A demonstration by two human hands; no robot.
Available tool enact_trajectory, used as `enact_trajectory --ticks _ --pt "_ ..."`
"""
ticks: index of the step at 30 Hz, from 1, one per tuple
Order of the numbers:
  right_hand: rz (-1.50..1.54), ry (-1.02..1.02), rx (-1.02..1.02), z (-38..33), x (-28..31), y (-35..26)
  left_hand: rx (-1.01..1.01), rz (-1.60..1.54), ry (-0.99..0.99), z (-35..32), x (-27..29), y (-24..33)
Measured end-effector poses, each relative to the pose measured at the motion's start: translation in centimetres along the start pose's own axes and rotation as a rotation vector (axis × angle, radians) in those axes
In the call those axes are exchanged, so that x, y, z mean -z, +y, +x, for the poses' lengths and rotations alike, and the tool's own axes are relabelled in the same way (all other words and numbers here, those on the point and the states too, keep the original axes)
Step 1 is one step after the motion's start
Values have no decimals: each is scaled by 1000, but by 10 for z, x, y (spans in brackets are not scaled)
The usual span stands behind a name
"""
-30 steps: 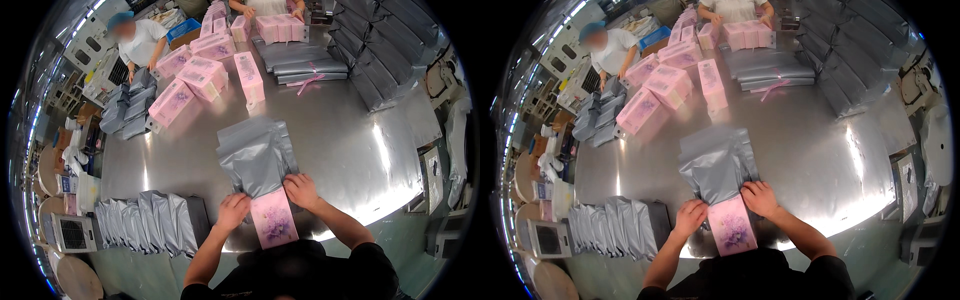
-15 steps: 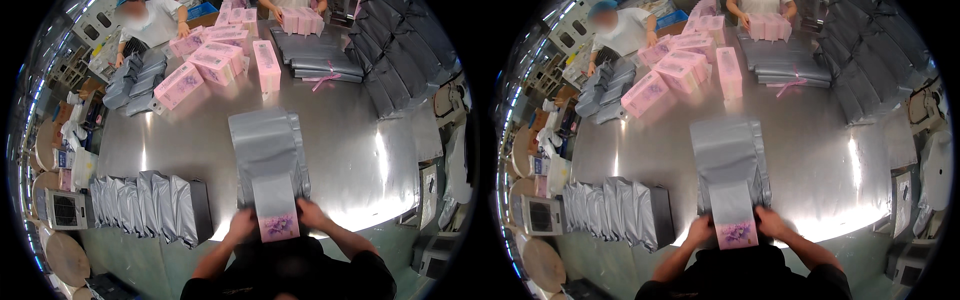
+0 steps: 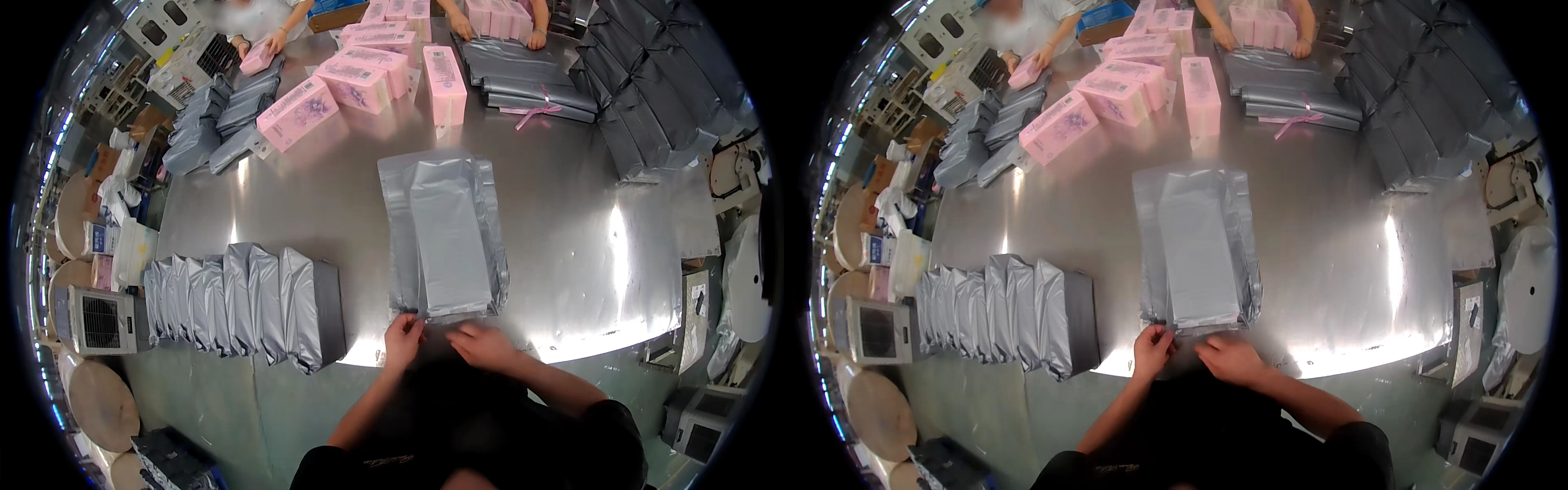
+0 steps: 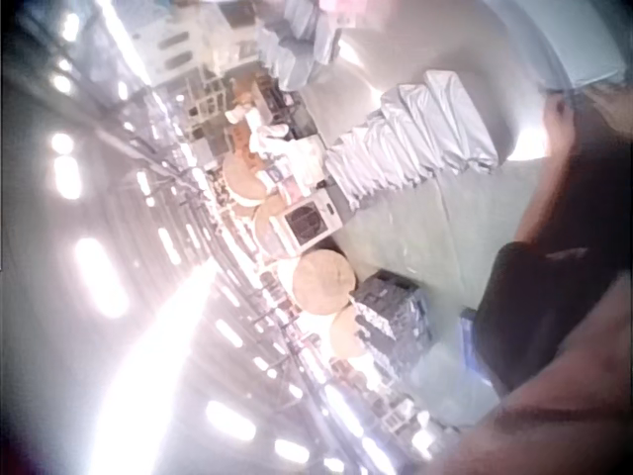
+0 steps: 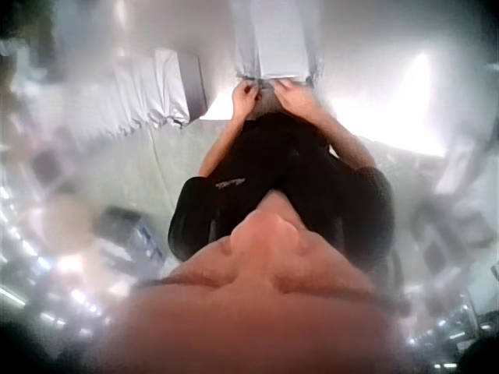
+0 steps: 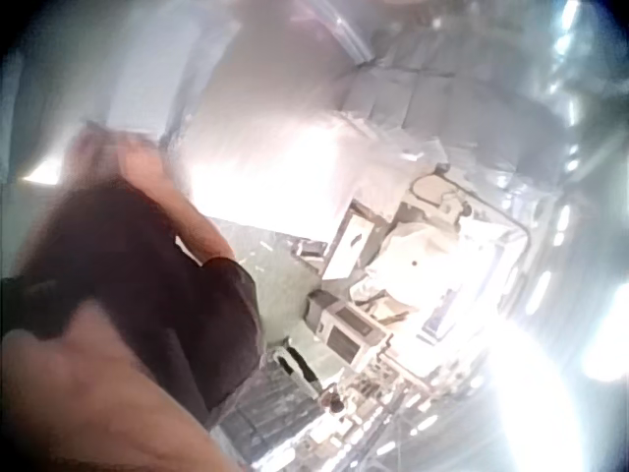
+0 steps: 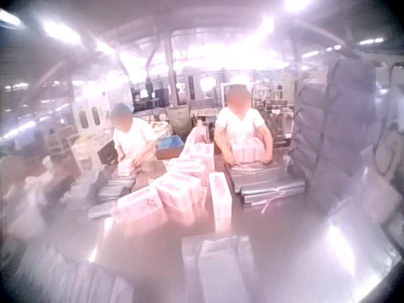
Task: The person places pink boxes into grey poly mailers on a stainless steel table, seals each mailer, and stacks the finished packages. The person then walks through the warehouse area.
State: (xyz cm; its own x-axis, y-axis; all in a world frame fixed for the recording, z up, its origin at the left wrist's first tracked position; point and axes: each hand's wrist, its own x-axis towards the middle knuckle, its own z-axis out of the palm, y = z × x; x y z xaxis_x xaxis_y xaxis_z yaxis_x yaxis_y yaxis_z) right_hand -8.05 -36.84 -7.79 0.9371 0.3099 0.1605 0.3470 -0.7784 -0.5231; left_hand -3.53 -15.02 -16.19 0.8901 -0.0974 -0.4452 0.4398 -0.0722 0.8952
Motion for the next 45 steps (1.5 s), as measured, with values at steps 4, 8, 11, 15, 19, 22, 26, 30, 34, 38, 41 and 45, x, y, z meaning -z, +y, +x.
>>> enact_trajectory --ticks 4,8,11,15,19,22,26,30,34,38,41,45 --pt "-162 -271 -292 60 -39 29 -17 -39 -38 1 4 1" --pt "-9 -108 -170 57 -42 9 -92 -82 -27 2 1 2" --pt "32 69 -18 49 -49 2 -141 -78 -42 3 1 -6" --pt "57 67 52 35 -58 1 -98 -77 -53 6 5 -14" --pt "47 -377 17 -71 -15 42 123 -106 -70 -1 24 -8" --pt "-158 -1420 -429 -218 75 119 -612 442 134 -8 31 15" --pt "-430 -728 -238 -124 155 97 -1246 1099 -67 -13 37 87" --pt "-496 69 622 5 121 63 -1541 1377 -354 12 35 104" --pt "-534 -144 806 39 92 98 -1478 1383 -465 34 38 91" --pt "156 -179 371 42 84 109 -997 798 -337 42 47 93" --pt "843 2 -255 33 71 115 -481 245 -236 34 37 105" --pt "1425 226 -674 49 47 107 -184 -384 -193 53 17 86"
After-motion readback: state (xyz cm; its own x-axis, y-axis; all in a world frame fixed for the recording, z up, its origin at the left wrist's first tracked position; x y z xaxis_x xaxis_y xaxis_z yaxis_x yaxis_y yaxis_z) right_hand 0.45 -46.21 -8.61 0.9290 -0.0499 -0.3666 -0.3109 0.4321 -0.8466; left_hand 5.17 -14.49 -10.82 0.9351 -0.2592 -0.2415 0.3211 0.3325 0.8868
